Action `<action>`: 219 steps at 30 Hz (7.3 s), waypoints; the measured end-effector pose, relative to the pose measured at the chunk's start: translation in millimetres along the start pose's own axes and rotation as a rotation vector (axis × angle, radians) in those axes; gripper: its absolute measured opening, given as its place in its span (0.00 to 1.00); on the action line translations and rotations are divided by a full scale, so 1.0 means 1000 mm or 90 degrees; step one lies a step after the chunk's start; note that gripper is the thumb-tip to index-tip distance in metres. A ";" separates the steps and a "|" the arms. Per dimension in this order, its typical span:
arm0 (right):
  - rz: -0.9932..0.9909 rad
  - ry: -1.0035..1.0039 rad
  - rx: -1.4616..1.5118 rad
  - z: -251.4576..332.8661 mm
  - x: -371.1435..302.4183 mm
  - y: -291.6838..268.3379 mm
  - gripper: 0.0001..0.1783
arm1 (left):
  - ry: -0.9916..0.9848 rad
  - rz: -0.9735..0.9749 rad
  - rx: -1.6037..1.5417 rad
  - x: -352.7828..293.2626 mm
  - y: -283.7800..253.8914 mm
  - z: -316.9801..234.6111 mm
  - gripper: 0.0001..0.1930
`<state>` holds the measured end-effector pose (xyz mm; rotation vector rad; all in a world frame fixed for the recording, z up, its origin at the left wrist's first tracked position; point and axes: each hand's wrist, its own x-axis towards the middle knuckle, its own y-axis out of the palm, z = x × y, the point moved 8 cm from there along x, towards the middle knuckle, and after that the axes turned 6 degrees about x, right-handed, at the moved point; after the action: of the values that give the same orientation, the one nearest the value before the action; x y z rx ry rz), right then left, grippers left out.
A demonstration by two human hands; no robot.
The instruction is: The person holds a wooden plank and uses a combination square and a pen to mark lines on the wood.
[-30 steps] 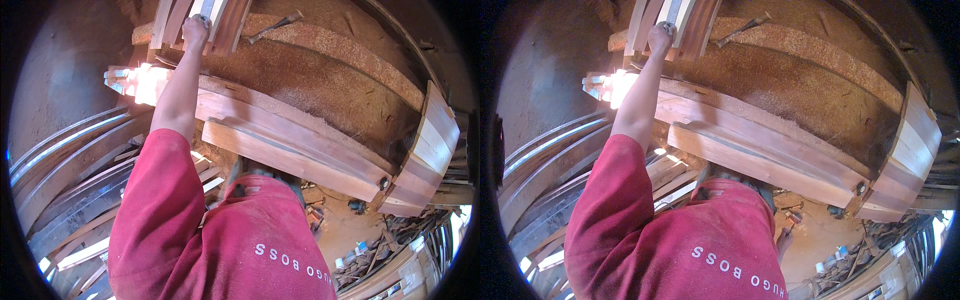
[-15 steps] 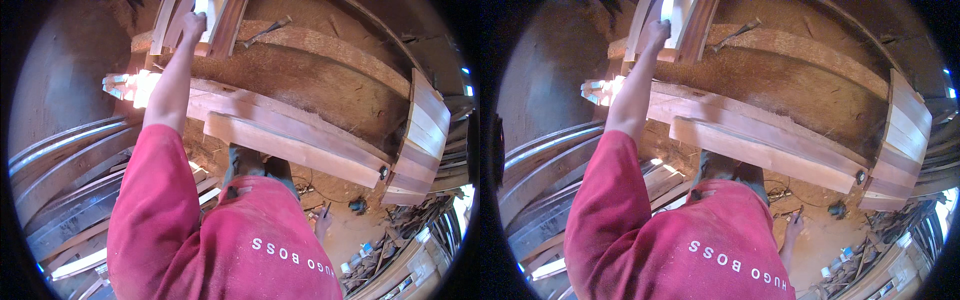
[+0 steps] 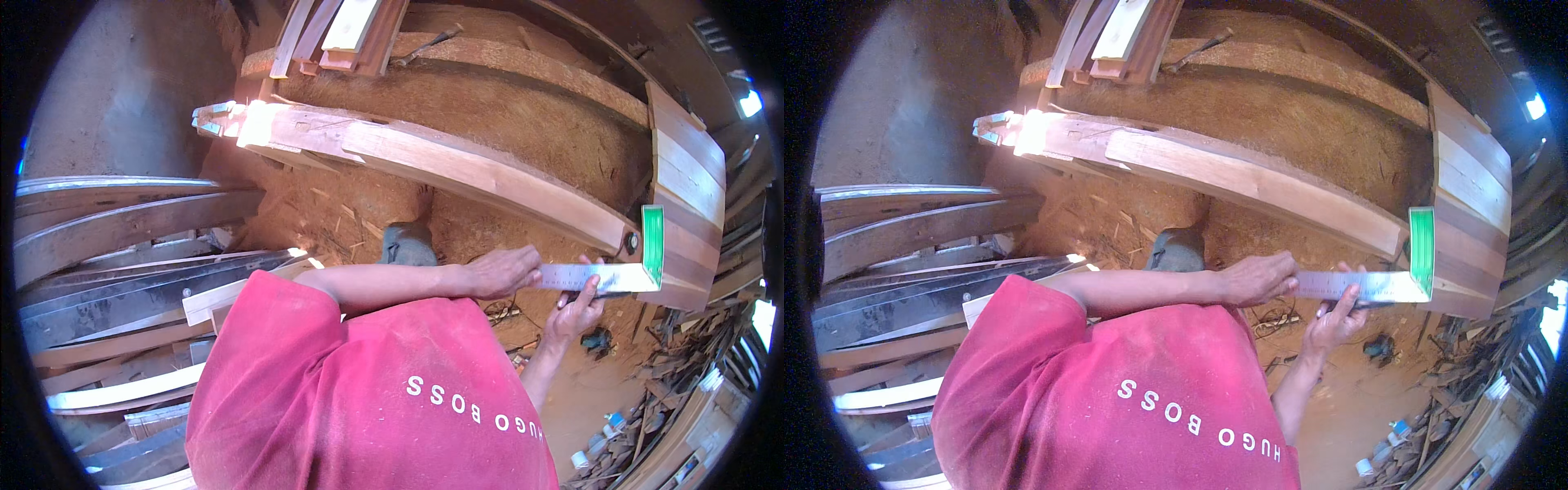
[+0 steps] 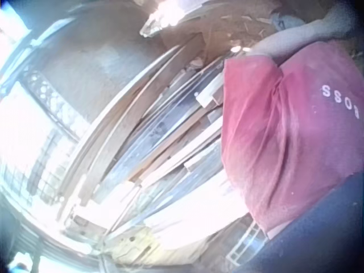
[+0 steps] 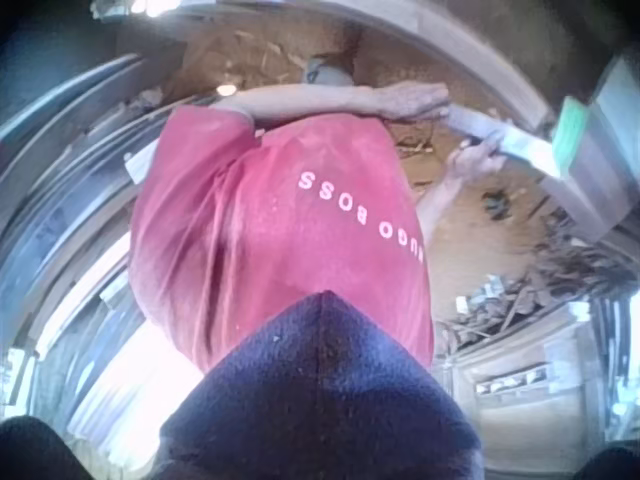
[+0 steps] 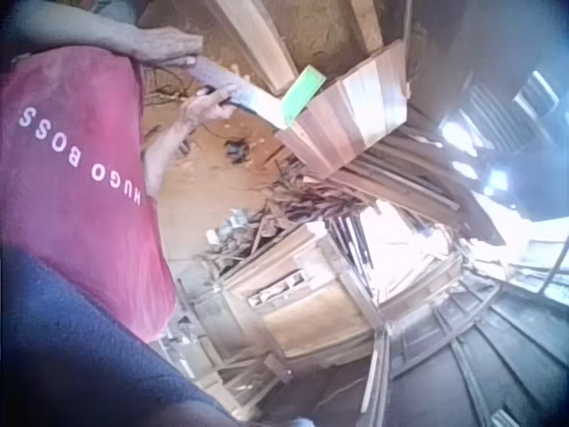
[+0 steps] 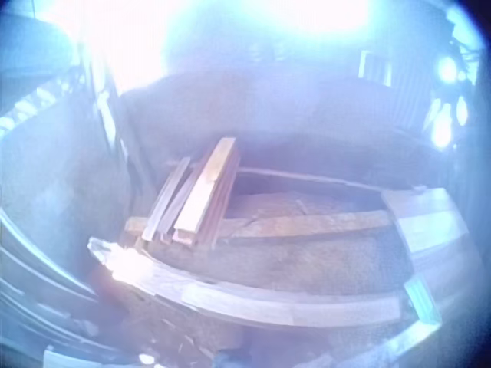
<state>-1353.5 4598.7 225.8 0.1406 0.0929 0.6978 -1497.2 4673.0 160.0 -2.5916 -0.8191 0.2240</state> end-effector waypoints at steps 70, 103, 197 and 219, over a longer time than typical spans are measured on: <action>-0.485 0.092 0.031 -0.156 0.067 -0.296 0.15 | 0.316 0.238 0.614 0.291 0.189 -0.041 0.16; -0.505 0.148 0.086 -0.189 0.077 -0.302 0.17 | 0.263 0.271 0.617 0.293 0.189 -0.040 0.16; -0.580 0.202 0.370 -0.305 0.167 -0.228 0.07 | 0.303 0.259 0.616 0.292 0.192 -0.038 0.15; -0.498 0.203 0.337 -0.294 0.175 -0.221 0.08 | 0.274 0.264 0.641 0.294 0.190 -0.034 0.15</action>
<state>-1118.9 4573.1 -106.6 0.4695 0.6059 -0.1080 -1150.3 4690.7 100.8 -1.7021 0.0390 0.1320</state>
